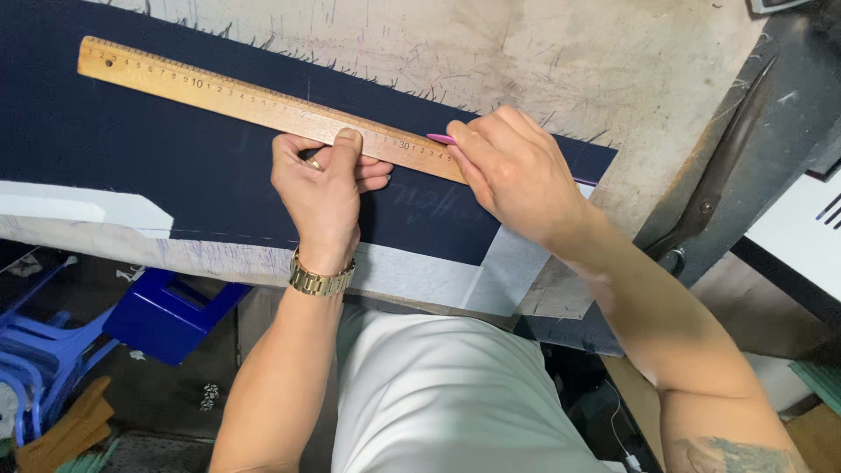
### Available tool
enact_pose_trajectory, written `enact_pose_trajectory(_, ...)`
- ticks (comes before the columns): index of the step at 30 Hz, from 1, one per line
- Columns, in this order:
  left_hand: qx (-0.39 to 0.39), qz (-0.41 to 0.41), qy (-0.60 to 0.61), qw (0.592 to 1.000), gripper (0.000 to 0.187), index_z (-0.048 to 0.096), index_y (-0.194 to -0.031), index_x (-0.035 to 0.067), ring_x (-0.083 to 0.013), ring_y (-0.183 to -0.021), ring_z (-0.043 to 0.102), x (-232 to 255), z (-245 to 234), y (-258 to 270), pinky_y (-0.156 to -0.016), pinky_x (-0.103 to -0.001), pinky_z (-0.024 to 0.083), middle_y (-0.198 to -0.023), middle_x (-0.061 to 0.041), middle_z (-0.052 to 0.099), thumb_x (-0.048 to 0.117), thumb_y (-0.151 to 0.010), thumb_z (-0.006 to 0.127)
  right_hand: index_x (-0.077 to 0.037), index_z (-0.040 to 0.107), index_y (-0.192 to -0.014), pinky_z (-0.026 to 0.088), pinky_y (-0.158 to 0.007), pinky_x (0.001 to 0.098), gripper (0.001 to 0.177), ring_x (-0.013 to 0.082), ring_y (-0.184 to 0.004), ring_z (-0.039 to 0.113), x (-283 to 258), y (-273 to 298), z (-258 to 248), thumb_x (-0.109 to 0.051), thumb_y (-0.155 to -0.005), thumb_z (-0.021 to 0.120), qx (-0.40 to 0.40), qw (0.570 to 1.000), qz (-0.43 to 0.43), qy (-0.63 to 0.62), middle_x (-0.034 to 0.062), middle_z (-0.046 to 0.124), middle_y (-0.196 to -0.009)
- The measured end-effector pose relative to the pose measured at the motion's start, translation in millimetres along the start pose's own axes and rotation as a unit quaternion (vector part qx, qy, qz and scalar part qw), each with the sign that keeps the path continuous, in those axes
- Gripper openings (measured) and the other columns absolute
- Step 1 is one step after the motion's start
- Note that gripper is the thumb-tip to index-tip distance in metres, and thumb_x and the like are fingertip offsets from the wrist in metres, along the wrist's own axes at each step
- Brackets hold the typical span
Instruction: The person marks lines on a piece of dark fabric using a ruler and chalk, then irons the material on a work table.
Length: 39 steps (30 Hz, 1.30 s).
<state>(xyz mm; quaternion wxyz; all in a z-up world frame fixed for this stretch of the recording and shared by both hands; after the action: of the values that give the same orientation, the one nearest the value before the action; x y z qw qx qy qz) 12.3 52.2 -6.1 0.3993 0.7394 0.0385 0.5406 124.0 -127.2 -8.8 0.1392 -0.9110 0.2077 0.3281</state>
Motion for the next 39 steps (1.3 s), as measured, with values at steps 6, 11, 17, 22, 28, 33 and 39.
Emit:
enact_pose_trajectory(6,-0.001,-0.009,0.007,1.0,0.029,0.039,-0.108,-0.007,-0.0272,-0.053,0.075,3.4,-5.0,-2.6,-0.049,-0.035,0.069,-0.068,-0.023,0.071,0.004,-0.094,0.063,0.003,0.074,-0.116,0.054,-0.077,0.0401,0.019,0.0315,-0.087,0.065,-0.6,-2.5,-2.0,-0.01,-0.106,0.064,-0.013,1.0,-0.002,0.003,0.0139,0.067,-0.092)
enact_pose_trajectory(11,-0.01,0.001,-0.002,1.0,0.029,0.04,-0.109,-0.009,-0.0248,-0.053,0.074,9.9,-10.3,-6.6,-0.049,-0.032,0.068,-0.067,-0.021,0.071,0.004,-0.095,0.061,0.003,0.074,-0.115,0.054,-0.076,0.0421,0.016,0.0335,-0.086,0.065,-2.9,-6.8,-5.9,-0.008,-0.105,0.066,-0.02,1.0,0.002,0.007,0.0152,0.066,-0.091)
enact_pose_trajectory(17,-0.006,0.006,0.007,1.0,0.031,0.04,-0.111,-0.01,-0.0263,-0.053,0.075,9.5,-19.4,-18.6,-0.048,-0.034,0.069,-0.067,-0.022,0.07,0.003,-0.095,0.062,0.002,0.074,-0.114,0.054,-0.075,0.0412,0.016,0.0327,-0.085,0.065,1.7,-3.1,-2.1,-0.008,-0.105,0.067,-0.011,1.0,0.004,0.002,0.0144,0.067,-0.092)
enact_pose_trajectory(22,-0.015,0.009,-0.005,1.0,0.03,0.039,-0.111,-0.009,-0.0257,-0.053,0.075,15.9,-23.4,-21.3,-0.048,-0.032,0.069,-0.067,-0.021,0.07,0.004,-0.095,0.062,0.004,0.074,-0.113,0.054,-0.074,0.0413,0.014,0.0338,-0.084,0.066,-0.8,-5.5,-2.7,-0.005,-0.104,0.068,-0.007,1.0,0.001,0.001,0.0155,0.066,-0.09)
enact_pose_trajectory(28,-0.011,0.004,-0.01,1.0,0.031,0.039,-0.111,-0.009,-0.0255,-0.053,0.075,15.1,-24.5,-23.5,-0.048,-0.032,0.069,-0.066,-0.02,0.07,0.005,-0.095,0.062,0.002,0.075,-0.114,0.054,-0.073,0.0388,0.015,0.0315,-0.084,0.066,3.1,-3.7,6.1,-0.007,-0.104,0.069,0.008,1.0,-0.005,0.0,0.0133,0.067,-0.091)
enact_pose_trajectory(33,-0.011,0.006,-0.016,1.0,0.031,0.04,-0.111,-0.009,-0.0243,-0.053,0.076,15.6,-24.9,-24.0,-0.048,-0.031,0.069,-0.066,-0.019,0.07,0.006,-0.095,0.063,0.002,0.075,-0.113,0.056,-0.071,0.0392,0.016,0.0331,-0.084,0.066,-4.7,-21.9,15.5,-0.009,-0.104,0.068,0.012,1.0,-0.016,0.011,0.0144,0.067,-0.091)
enact_pose_trajectory(39,-0.014,0.011,-0.017,1.0,0.032,0.04,-0.112,-0.009,-0.0254,-0.053,0.076,14.9,-26.1,-25.5,-0.048,-0.032,0.069,-0.067,-0.02,0.07,0.005,-0.095,0.063,0.005,0.074,-0.111,0.056,-0.07,0.04,0.016,0.0339,-0.082,0.065,-17.5,-48.6,27.9,-0.007,-0.105,0.065,0.028,0.999,-0.024,-0.014,0.0156,0.066,-0.09)
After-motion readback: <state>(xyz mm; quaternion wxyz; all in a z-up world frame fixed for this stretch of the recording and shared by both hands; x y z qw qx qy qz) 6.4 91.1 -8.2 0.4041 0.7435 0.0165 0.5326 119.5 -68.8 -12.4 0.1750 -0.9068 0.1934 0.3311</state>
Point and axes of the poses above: each hand's wrist, its own y-axis away from the middle knuckle, its own z-axis out of the palm, x = y × z, the point moved 1 cm from there along -y, towards the middle knuckle
